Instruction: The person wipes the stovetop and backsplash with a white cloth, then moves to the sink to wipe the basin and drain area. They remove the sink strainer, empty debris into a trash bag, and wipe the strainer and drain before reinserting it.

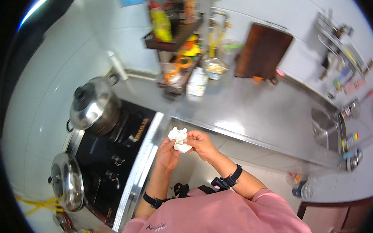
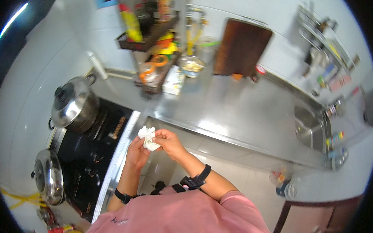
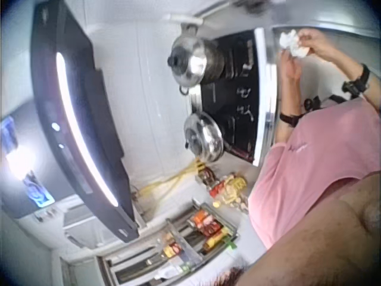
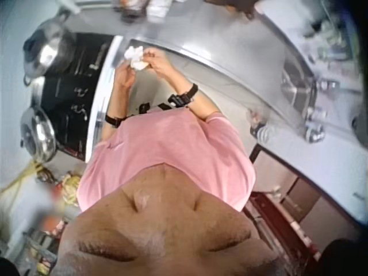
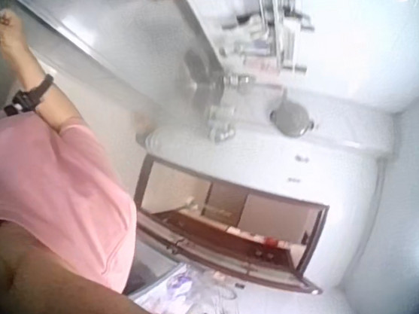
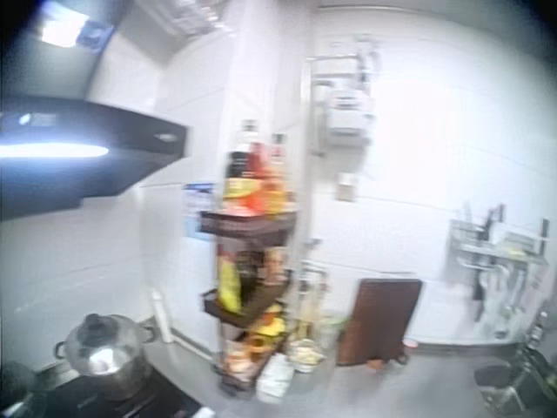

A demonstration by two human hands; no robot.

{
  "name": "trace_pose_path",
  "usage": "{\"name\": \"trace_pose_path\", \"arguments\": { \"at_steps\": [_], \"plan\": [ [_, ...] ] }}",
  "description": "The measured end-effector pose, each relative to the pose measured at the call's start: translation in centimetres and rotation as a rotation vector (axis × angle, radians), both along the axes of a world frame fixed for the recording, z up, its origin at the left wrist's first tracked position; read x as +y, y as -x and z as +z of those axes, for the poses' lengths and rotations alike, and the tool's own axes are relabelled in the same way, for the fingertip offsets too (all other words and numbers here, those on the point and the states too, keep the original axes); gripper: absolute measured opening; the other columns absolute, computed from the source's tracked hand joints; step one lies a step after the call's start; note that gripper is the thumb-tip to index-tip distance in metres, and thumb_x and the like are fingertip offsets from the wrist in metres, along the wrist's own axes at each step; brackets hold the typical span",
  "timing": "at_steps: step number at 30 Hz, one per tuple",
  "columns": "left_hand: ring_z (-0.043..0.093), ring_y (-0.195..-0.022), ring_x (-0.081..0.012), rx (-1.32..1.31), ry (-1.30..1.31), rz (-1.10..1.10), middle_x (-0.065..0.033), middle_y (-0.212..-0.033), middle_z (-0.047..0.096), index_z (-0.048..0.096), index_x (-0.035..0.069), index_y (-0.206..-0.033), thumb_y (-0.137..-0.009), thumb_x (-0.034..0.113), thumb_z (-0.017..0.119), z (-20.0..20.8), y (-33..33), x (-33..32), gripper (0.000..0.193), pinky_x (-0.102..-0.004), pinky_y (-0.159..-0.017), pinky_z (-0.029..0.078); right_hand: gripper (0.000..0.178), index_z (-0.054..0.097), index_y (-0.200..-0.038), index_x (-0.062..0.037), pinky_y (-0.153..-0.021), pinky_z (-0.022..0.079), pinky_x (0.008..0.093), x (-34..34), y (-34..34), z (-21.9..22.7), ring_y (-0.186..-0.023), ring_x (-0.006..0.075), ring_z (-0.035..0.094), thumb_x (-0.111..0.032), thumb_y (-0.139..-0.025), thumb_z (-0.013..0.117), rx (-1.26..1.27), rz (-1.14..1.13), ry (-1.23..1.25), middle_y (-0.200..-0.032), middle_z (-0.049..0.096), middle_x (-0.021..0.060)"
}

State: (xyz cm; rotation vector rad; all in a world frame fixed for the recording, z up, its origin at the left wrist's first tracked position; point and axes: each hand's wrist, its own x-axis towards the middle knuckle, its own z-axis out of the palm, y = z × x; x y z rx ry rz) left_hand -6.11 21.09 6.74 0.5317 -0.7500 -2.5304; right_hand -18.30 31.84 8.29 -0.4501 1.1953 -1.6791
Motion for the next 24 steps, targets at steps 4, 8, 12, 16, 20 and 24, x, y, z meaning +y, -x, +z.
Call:
{"name": "trace_pose_path", "arguments": {
  "at_steps": [4,8,12,16,20,24],
  "plan": [
    [0.059,-0.109,-0.0227,-0.030,-0.002,-0.282,-0.0118,-0.121,0.058,0.048,0.000,-0.125,-0.096,0.006,0.044,0.3,10.0,10.2,0.030,-0.0386,-0.094,0.049,0.013,0.063,-0.101,-0.0065,-0.062,0.051,0.0218,13.4,6.8,-0.2,-0.078,0.0084,0.064,-0.009,-0.089,0.065,-0.019,-0.263,0.003,-0.090,0.067,0.0008],
    [0.058,-0.109,-0.0233,-0.064,0.021,-0.591,-0.0126,-0.122,0.057,0.048,-0.001,-0.124,-0.097,0.007,0.043,0.7,20.1,22.8,0.029,-0.0395,-0.094,0.049,0.013,0.062,-0.101,-0.0062,-0.059,0.052,0.0214,28.2,12.5,-0.9,-0.076,0.0085,0.064,-0.008,-0.089,0.064,-0.046,-0.604,0.018,-0.088,0.067,0.0012],
    [0.057,-0.112,-0.0250,-0.087,0.001,-0.852,-0.0140,-0.123,0.056,0.048,-0.002,-0.125,-0.097,0.007,0.043,1.3,28.3,35.0,0.029,-0.0411,-0.096,0.047,0.010,0.062,-0.099,-0.0068,-0.056,0.051,0.0203,40.7,15.7,-0.9,-0.073,0.0087,0.064,-0.007,-0.089,0.063,-0.088,-0.888,0.057,-0.086,0.066,0.0009],
    [0.057,-0.112,-0.0251,-0.143,0.028,-1.056,-0.0138,-0.124,0.056,0.046,-0.002,-0.126,-0.100,0.010,0.037,1.9,34.1,45.3,0.029,-0.0387,-0.097,0.047,0.005,0.062,-0.095,-0.0067,-0.051,0.050,0.0202,50.0,18.6,-0.7,-0.069,0.0077,0.062,-0.009,-0.090,0.062,-0.086,-1.091,0.030,-0.085,0.066,0.0008],
    [0.058,-0.111,-0.0245,-0.133,0.079,-1.119,-0.0128,-0.122,0.057,0.049,-0.001,-0.120,-0.102,0.013,0.036,2.3,39.5,53.4,0.026,-0.0378,-0.096,0.048,0.005,0.062,-0.088,-0.0084,-0.045,0.043,0.0188,57.4,22.1,-0.1,-0.054,0.0062,0.054,-0.013,-0.089,0.064,-0.033,-1.264,-0.068,-0.076,0.064,0.0007],
    [0.060,-0.099,-0.0196,-0.229,0.209,-1.156,-0.0081,-0.113,0.061,0.051,0.003,-0.118,-0.101,0.016,0.037,1.5,44.8,59.4,0.025,-0.0315,-0.081,0.049,0.007,0.061,-0.087,-0.0088,-0.043,0.037,0.0191,62.7,25.9,0.4,-0.048,0.0046,0.046,-0.015,-0.090,0.063,0.066,-1.321,-0.170,-0.072,0.061,-0.0016]
  ]
}}
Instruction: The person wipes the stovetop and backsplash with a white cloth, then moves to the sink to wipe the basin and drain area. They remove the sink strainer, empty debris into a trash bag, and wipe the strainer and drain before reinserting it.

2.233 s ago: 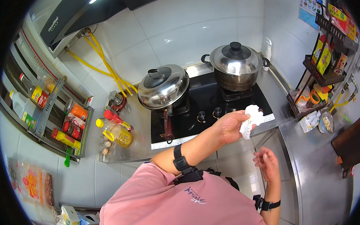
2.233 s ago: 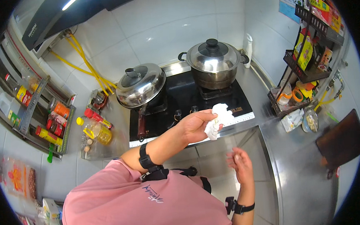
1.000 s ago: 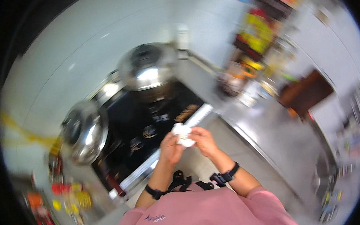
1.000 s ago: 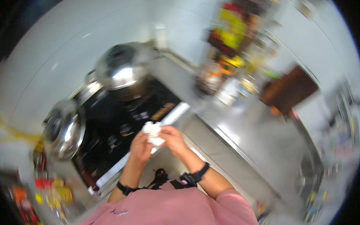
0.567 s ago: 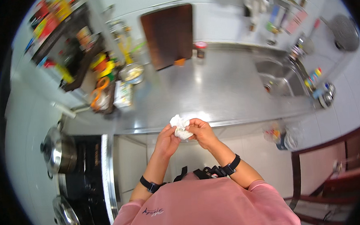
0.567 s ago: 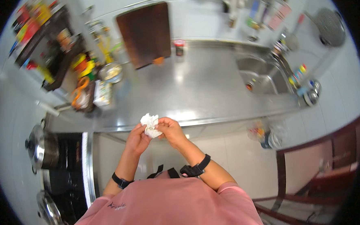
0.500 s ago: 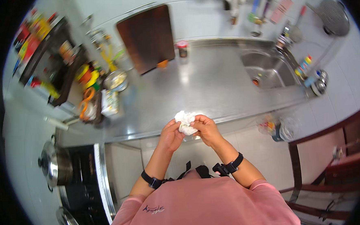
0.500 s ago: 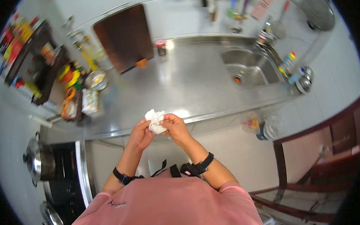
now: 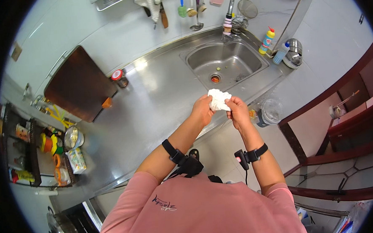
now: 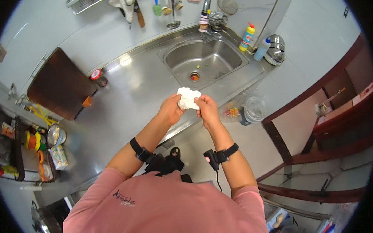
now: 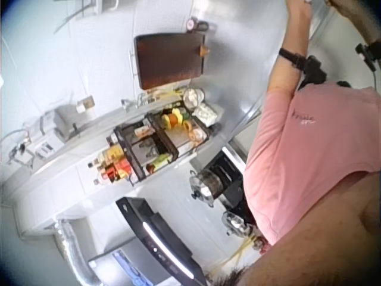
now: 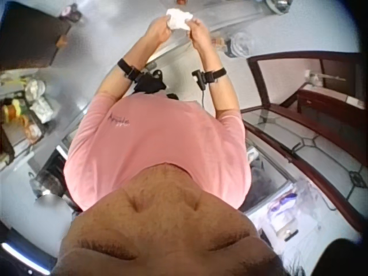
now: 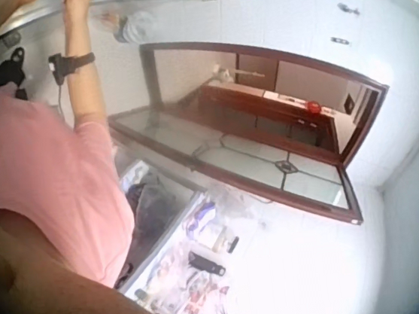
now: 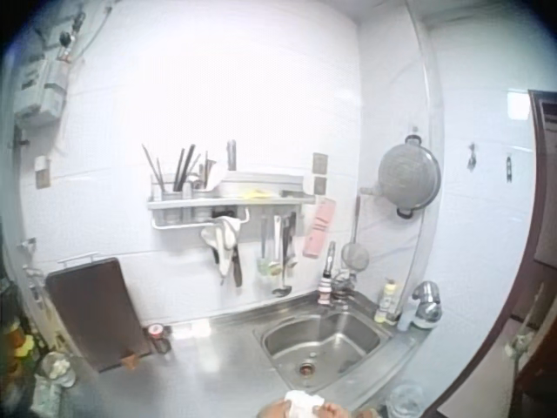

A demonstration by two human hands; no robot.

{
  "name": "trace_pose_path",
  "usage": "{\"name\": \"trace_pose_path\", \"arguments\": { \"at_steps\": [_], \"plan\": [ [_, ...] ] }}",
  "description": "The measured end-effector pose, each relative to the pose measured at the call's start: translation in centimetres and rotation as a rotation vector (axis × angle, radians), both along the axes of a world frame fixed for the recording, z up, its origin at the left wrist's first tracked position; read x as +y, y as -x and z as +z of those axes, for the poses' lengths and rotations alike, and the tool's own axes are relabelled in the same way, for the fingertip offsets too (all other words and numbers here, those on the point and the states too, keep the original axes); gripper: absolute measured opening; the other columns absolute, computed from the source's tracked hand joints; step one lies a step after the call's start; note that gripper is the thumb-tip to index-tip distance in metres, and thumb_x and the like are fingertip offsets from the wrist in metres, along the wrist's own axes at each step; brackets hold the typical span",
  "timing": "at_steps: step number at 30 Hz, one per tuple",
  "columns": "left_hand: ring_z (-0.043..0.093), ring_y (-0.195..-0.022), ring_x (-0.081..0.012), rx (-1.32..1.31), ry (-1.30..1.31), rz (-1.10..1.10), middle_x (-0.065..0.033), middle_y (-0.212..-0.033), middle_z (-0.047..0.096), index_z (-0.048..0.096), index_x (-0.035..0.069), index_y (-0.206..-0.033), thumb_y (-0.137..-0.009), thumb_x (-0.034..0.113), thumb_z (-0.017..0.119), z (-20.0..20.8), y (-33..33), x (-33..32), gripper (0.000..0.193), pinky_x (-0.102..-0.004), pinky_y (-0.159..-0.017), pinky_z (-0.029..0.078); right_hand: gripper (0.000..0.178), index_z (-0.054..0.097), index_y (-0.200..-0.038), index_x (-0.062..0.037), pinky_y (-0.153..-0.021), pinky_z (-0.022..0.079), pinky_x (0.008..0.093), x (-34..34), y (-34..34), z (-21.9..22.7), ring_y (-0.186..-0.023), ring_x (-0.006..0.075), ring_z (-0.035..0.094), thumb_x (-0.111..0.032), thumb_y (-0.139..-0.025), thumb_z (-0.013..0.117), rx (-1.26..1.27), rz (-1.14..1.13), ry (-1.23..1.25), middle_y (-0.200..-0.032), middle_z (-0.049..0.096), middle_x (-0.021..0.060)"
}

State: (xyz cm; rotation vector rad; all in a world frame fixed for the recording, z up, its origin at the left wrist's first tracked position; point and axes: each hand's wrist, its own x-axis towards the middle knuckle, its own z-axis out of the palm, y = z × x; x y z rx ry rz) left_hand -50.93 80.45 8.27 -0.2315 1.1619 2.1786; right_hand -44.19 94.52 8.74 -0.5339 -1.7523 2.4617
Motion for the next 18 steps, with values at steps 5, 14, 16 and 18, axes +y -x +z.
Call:
{"name": "trace_pose_path", "arguments": {
  "at_steps": [5,14,16,18],
  "plan": [
    [0.062,-0.094,-0.0189,-0.109,-0.118,0.092,-0.0065,-0.109,0.063,0.052,0.007,-0.119,-0.100,0.017,0.040,-1.1,7.1,4.3,0.024,-0.0338,-0.076,0.049,0.009,0.059,-0.085,-0.0102,-0.046,0.038,0.0197,3.9,6.6,0.4,-0.053,0.0042,0.048,-0.017,-0.090,0.062,-0.074,-0.086,-0.152,-0.068,0.056,-0.0038],
    [0.062,-0.096,-0.0230,-0.164,-0.032,0.212,-0.0079,-0.110,0.062,0.052,0.009,-0.118,-0.098,0.016,0.043,-4.3,16.4,6.4,0.024,-0.0405,-0.077,0.051,0.009,0.059,-0.082,-0.0098,-0.047,0.043,0.0230,7.7,17.8,-3.8,-0.054,0.0069,0.053,-0.015,-0.089,0.062,-0.274,0.103,-0.280,-0.070,0.059,-0.0018],
    [0.062,-0.095,-0.0235,-0.183,-0.039,0.254,-0.0083,-0.109,0.062,0.052,0.008,-0.118,-0.097,0.015,0.043,-5.4,17.8,6.6,0.024,-0.0404,-0.076,0.051,0.009,0.059,-0.082,-0.0095,-0.048,0.044,0.0231,7.8,18.8,-5.7,-0.055,0.0078,0.055,-0.015,-0.089,0.062,-0.330,0.234,-0.316,-0.073,0.062,-0.0002],
    [0.062,-0.094,-0.0238,-0.152,-0.005,0.276,-0.0087,-0.109,0.061,0.052,0.008,-0.118,-0.097,0.014,0.043,-6.8,19.1,7.1,0.024,-0.0405,-0.076,0.052,0.009,0.060,-0.085,-0.0095,-0.052,0.045,0.0238,8.6,19.7,-7.5,-0.059,0.0083,0.057,-0.016,-0.090,0.061,-0.377,0.283,-0.277,-0.074,0.063,0.0003]
  ]
}}
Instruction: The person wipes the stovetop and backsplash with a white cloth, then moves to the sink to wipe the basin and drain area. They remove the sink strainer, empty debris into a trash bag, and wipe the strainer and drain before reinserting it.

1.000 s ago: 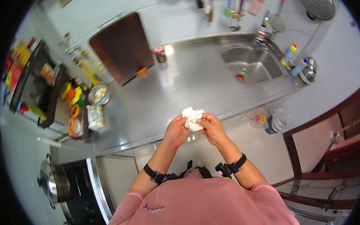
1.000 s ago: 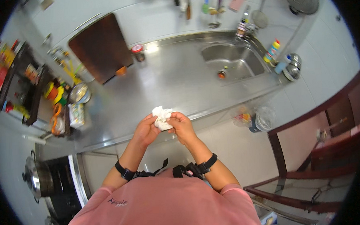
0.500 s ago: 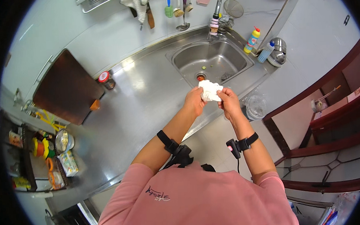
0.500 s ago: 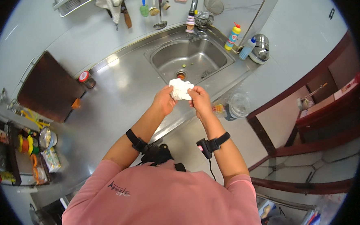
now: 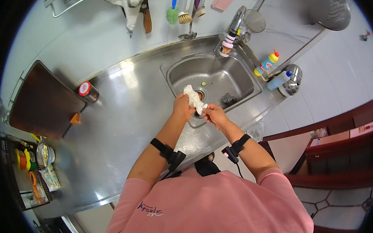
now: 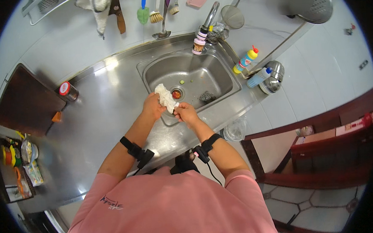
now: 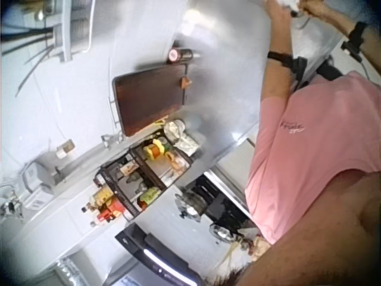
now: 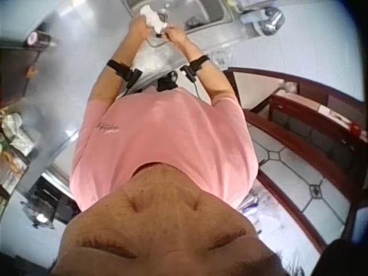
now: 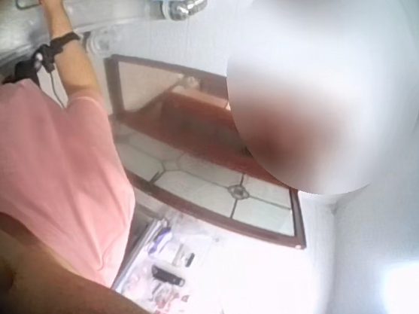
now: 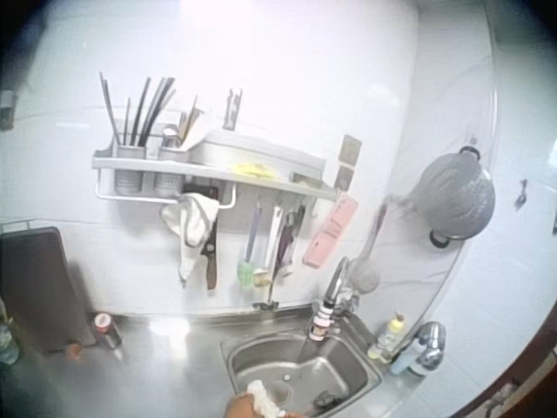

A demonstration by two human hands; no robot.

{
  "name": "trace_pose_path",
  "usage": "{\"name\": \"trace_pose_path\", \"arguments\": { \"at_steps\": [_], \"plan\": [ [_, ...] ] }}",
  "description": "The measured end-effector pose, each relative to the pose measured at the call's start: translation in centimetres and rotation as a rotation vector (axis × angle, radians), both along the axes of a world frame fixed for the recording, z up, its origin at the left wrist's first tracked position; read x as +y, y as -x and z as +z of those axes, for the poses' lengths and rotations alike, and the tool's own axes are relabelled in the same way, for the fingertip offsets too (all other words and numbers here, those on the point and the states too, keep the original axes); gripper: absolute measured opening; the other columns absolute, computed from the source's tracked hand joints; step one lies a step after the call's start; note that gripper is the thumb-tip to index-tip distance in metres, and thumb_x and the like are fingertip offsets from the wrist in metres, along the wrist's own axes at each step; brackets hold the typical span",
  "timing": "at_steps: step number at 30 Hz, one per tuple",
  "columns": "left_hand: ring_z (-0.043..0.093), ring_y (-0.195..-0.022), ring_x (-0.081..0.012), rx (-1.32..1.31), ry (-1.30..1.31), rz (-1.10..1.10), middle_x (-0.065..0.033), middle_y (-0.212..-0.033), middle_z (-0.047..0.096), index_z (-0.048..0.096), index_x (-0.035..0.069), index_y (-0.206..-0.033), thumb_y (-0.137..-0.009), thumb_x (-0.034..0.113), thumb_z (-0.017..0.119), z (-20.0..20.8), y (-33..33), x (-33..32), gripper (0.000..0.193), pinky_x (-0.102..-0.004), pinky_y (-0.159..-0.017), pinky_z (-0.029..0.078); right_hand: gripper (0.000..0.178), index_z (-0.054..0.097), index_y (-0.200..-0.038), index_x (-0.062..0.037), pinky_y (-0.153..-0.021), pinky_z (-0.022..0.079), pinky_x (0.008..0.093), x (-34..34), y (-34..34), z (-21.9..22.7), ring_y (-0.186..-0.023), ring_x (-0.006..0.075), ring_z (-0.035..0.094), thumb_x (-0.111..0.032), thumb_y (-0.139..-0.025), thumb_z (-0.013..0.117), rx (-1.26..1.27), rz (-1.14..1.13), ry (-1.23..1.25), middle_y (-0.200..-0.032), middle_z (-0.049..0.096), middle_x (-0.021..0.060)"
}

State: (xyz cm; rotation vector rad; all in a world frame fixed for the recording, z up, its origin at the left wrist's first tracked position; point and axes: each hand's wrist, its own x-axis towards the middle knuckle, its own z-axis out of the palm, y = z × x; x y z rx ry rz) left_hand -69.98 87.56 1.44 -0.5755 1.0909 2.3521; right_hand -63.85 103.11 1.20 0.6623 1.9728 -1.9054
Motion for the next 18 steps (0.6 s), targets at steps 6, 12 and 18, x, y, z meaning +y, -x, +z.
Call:
{"name": "trace_pose_path", "arguments": {
  "at_steps": [6,12,18],
  "plan": [
    [0.062,-0.092,-0.0232,-0.028,0.061,0.072,-0.0093,-0.110,0.061,0.054,0.008,-0.115,-0.097,0.013,0.041,-4.3,3.5,4.5,0.023,-0.0410,-0.077,0.053,0.007,0.061,-0.091,-0.0098,-0.056,0.046,0.0219,9.6,5.9,-3.0,-0.063,0.0067,0.057,-0.016,-0.089,0.062,-0.073,0.352,0.074,-0.080,0.064,-0.0014],
    [0.061,-0.095,-0.0226,-0.037,0.077,0.066,-0.0077,-0.109,0.061,0.056,0.008,-0.114,-0.096,0.016,0.049,-5.9,5.4,10.5,0.020,-0.0464,-0.081,0.054,0.013,0.062,-0.093,-0.0090,-0.061,0.046,0.0246,19.7,13.6,-5.5,-0.072,0.0084,0.058,-0.021,-0.089,0.062,-0.046,0.639,-0.006,-0.086,0.064,0.0002],
    [0.064,-0.083,-0.0229,-0.142,0.663,0.113,-0.0023,-0.098,0.064,0.059,0.010,-0.114,-0.096,0.021,0.051,-9.6,7.1,13.0,0.023,-0.0412,-0.069,0.054,0.034,0.062,-0.112,-0.0059,-0.071,0.051,0.0374,25.3,18.7,-12.1,-0.087,0.0250,0.065,-0.026,-0.084,0.066,0.180,1.082,-0.434,-0.103,0.067,0.0115]
  ]
}}
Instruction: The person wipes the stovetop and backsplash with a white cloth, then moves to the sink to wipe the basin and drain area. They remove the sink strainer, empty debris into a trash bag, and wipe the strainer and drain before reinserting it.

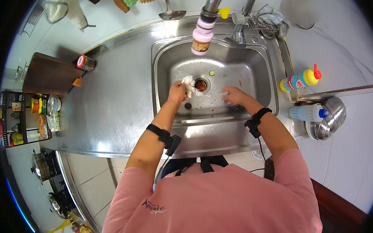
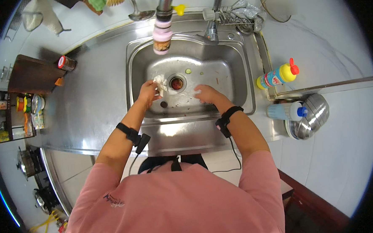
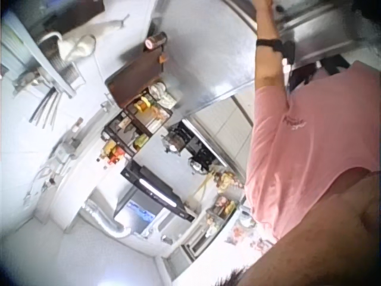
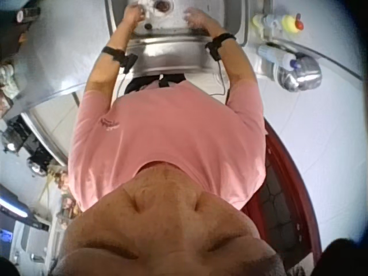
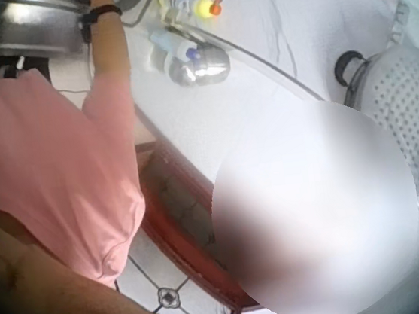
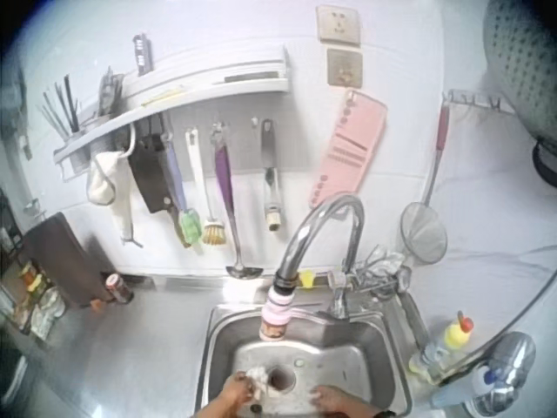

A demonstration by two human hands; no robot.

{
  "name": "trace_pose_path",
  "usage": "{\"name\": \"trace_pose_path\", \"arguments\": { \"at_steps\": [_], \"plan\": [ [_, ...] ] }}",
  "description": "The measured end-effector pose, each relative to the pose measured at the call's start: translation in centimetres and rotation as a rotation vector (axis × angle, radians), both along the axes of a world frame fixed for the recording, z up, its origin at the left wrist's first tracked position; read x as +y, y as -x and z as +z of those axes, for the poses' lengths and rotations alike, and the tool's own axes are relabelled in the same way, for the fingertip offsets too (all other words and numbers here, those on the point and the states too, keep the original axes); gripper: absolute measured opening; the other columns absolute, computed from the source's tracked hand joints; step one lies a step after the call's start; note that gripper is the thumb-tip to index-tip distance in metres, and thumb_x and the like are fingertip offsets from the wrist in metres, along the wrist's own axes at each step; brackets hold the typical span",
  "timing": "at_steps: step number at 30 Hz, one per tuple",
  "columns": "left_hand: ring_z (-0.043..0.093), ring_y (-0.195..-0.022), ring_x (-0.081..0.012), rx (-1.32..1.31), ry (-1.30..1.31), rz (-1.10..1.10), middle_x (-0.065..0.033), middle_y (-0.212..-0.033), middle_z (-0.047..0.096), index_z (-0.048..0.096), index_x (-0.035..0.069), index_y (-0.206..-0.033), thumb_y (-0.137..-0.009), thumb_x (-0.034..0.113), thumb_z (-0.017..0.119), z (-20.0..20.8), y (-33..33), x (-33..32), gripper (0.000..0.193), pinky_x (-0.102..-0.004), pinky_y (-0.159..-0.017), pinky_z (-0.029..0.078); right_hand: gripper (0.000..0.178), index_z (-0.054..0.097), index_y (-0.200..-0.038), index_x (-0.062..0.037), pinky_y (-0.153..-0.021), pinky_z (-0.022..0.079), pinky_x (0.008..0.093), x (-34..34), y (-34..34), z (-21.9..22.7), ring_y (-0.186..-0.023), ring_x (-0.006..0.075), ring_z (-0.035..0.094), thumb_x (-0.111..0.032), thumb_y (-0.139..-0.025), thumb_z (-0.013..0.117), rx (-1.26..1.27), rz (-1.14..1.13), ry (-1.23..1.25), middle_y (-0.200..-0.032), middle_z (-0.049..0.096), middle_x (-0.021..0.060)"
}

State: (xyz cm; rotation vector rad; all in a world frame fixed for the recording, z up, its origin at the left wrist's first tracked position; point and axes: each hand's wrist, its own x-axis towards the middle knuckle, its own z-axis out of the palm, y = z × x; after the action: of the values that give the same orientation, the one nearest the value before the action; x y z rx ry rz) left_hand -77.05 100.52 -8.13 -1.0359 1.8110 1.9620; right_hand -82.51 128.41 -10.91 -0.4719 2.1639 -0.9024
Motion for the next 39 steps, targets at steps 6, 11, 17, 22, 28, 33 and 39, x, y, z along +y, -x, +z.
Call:
{"name": "trace_pose_path", "arguments": {
  "at_steps": [6,11,17,22,28,33,39],
  "plan": [
    [0.067,-0.089,-0.0330,0.132,0.862,-0.015,-0.0213,-0.096,0.068,0.065,-0.001,-0.105,-0.092,0.023,0.054,-1.5,0.6,-3.8,0.030,-0.0392,-0.081,0.051,0.054,0.056,-0.125,-0.0042,-0.085,0.050,0.0438,4.2,3.9,-3.5,-0.106,0.0349,0.060,-0.022,-0.077,0.073,0.043,0.508,-0.578,-0.115,0.064,0.0182],
    [0.065,-0.080,-0.0203,0.160,0.691,0.117,-0.0143,-0.091,0.069,0.064,-0.004,-0.107,-0.094,0.020,0.055,-1.5,-0.1,-3.7,0.029,-0.0316,-0.074,0.049,0.052,0.055,-0.121,-0.0032,-0.085,0.051,0.0447,4.4,3.6,-5.2,-0.104,0.0351,0.061,-0.017,-0.075,0.075,0.048,0.529,-0.599,-0.106,0.065,0.0183],
    [0.055,-0.069,-0.0118,0.094,0.416,0.149,-0.0052,-0.079,0.064,0.064,-0.003,-0.101,-0.094,0.020,0.057,-3.3,-1.1,-2.7,0.025,-0.0285,-0.066,0.046,0.059,0.051,-0.128,-0.0070,-0.087,0.050,0.0445,4.4,4.3,-8.2,-0.107,0.0331,0.060,-0.019,-0.076,0.076,0.082,0.666,-0.555,-0.110,0.065,0.0158],
    [0.050,-0.066,-0.0100,0.110,0.403,0.070,-0.0001,-0.074,0.059,0.065,-0.001,-0.093,-0.091,0.017,0.058,-3.2,-1.1,-2.7,0.020,-0.0274,-0.063,0.042,0.057,0.051,-0.133,-0.0164,-0.093,0.047,0.0459,4.5,3.3,-6.4,-0.116,0.0323,0.055,-0.021,-0.080,0.071,-0.124,0.749,-0.556,-0.131,0.056,0.0108],
    [0.049,-0.070,-0.0065,0.194,0.155,0.164,0.0017,-0.078,0.059,0.064,0.002,-0.092,-0.095,0.014,0.056,-1.1,-1.3,-2.1,0.015,-0.0239,-0.064,0.042,0.038,0.065,-0.115,-0.0103,-0.083,0.050,0.0441,3.8,6.8,-2.2,-0.098,0.0335,0.064,-0.012,-0.077,0.064,0.099,0.454,-0.241,-0.108,0.067,0.0150],
    [0.055,-0.070,-0.0125,0.109,0.404,-0.117,-0.0041,-0.077,0.063,0.065,-0.003,-0.095,-0.092,0.016,0.060,-1.3,-1.3,-2.0,0.021,-0.0279,-0.069,0.046,0.030,0.069,-0.104,-0.0089,-0.081,0.051,0.0455,4.3,5.2,-0.4,-0.098,0.0340,0.063,-0.015,-0.076,0.061,-0.113,0.962,-0.693,-0.106,0.067,0.0154],
    [0.055,-0.070,-0.0115,0.146,0.285,-0.009,-0.0030,-0.076,0.063,0.066,-0.001,-0.093,-0.093,0.015,0.059,-1.9,-1.3,-3.3,0.018,-0.0282,-0.067,0.046,0.027,0.072,-0.097,-0.0128,-0.081,0.051,0.0470,5.8,9.4,7.5,-0.093,0.0358,0.063,-0.014,-0.073,0.061,0.403,0.251,-0.354,-0.099,0.068,0.0158]
  ]
}}
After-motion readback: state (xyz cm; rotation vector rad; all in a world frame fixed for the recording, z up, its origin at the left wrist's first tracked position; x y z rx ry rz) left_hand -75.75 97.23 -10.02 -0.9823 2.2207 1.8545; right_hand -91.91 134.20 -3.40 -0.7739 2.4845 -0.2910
